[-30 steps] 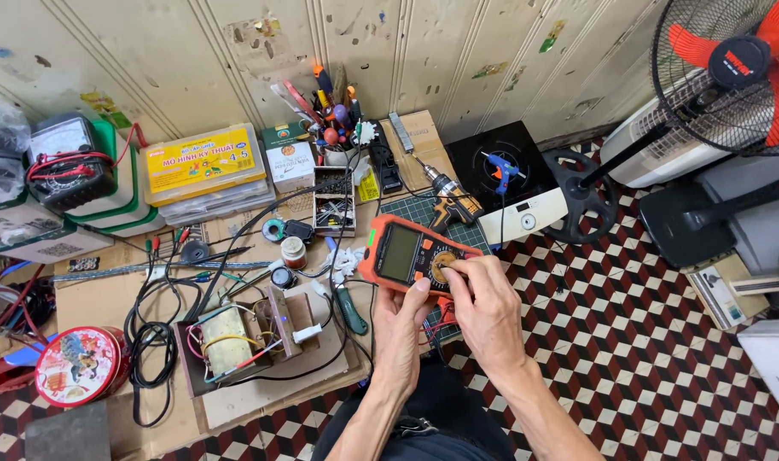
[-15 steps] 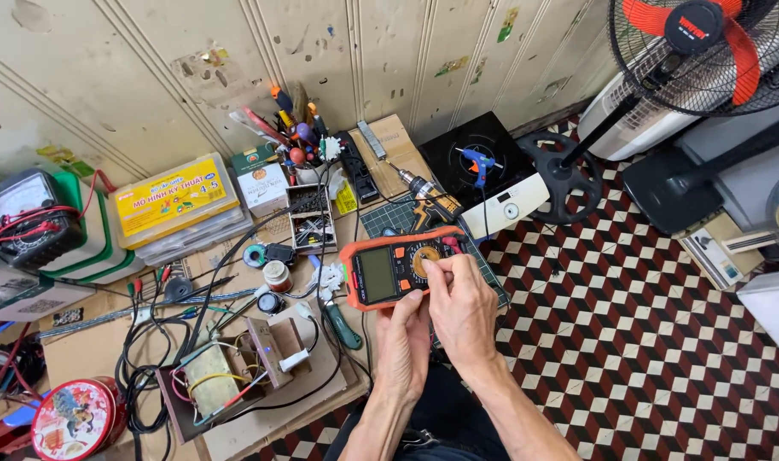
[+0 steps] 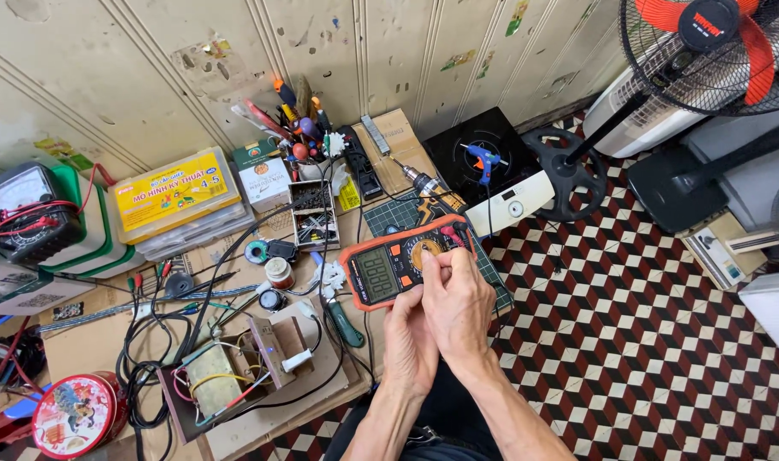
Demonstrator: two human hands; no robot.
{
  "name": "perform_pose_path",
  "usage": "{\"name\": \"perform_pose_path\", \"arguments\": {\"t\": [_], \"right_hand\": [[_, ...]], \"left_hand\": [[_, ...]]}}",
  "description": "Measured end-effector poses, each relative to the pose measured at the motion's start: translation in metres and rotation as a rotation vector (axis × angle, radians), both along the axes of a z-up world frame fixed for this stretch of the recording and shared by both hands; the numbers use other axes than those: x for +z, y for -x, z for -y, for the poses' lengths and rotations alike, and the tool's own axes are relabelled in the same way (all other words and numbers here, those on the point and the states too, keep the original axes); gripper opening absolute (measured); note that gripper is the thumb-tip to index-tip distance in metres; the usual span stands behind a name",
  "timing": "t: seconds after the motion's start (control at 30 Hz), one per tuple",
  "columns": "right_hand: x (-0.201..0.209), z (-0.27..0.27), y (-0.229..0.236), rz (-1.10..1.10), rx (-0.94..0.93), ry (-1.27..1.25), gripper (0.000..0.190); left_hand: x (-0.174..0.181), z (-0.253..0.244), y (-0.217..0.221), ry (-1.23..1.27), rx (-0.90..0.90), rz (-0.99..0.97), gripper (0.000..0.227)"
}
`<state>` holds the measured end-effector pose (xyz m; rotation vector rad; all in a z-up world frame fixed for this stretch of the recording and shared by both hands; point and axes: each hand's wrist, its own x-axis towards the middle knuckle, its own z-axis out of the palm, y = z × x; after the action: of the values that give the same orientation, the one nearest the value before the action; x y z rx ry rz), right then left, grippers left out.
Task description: Testing electrical components of a transformer using a multimeter and a glue gun.
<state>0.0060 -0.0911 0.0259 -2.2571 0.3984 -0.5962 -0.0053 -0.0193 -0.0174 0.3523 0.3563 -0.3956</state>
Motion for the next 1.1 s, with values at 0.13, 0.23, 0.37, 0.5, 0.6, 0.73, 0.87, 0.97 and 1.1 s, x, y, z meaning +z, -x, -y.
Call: {"name": "perform_pose_path", "arguments": {"t": [0.13, 0.23, 0.37, 0.5, 0.6, 0.73, 0.87, 0.97, 1.1], "right_hand": [[-0.004, 0.0, -0.002, 0.015, -0.004, 0.01, 0.02], [-0.005, 0.0, -0.003, 0.003, -0.014, -0.006, 0.02], [0.001, 0.001, -0.002, -0.051, 0.004, 0.01, 0.019], [0.006, 0.018, 0.024, -0.036, 0.007, -0.261, 0.017], [-0.026, 0.068, 0.05, -0.024, -0.206, -0.338, 0.03], [-0.06, 0.1, 0.054, -0.118, -0.145, -0.564, 0.046], [-0.084, 0.069, 0.067, -0.289, -0.092, -1.299, 0.066], [-0.081, 0.043, 0.084, -0.43, 0.015, -1.562, 0.081], [-0.132, 0.051, 0.139, -0.777, 0.46, -1.4, 0.085]], "left_hand": [[-0.003, 0.0, -0.002, -0.001, 0.0, -0.013, 0.034], [0.005, -0.001, -0.003, -0.022, 0.006, 0.008, 0.035], [0.003, -0.005, -0.005, -0.012, -0.027, 0.02, 0.036], [-0.006, -0.012, -0.01, -0.094, -0.033, 0.084, 0.037], [-0.019, -0.015, -0.007, -0.193, -0.146, 0.052, 0.043], [-0.037, -0.006, 0.002, -0.22, -0.253, 0.046, 0.047], [-0.063, 0.003, 0.006, -0.26, -0.361, 0.037, 0.058], [-0.087, 0.006, -0.003, -0.289, -0.356, 0.0, 0.064], [-0.134, 0.006, -0.024, -0.338, -0.2, 0.019, 0.064]]}}
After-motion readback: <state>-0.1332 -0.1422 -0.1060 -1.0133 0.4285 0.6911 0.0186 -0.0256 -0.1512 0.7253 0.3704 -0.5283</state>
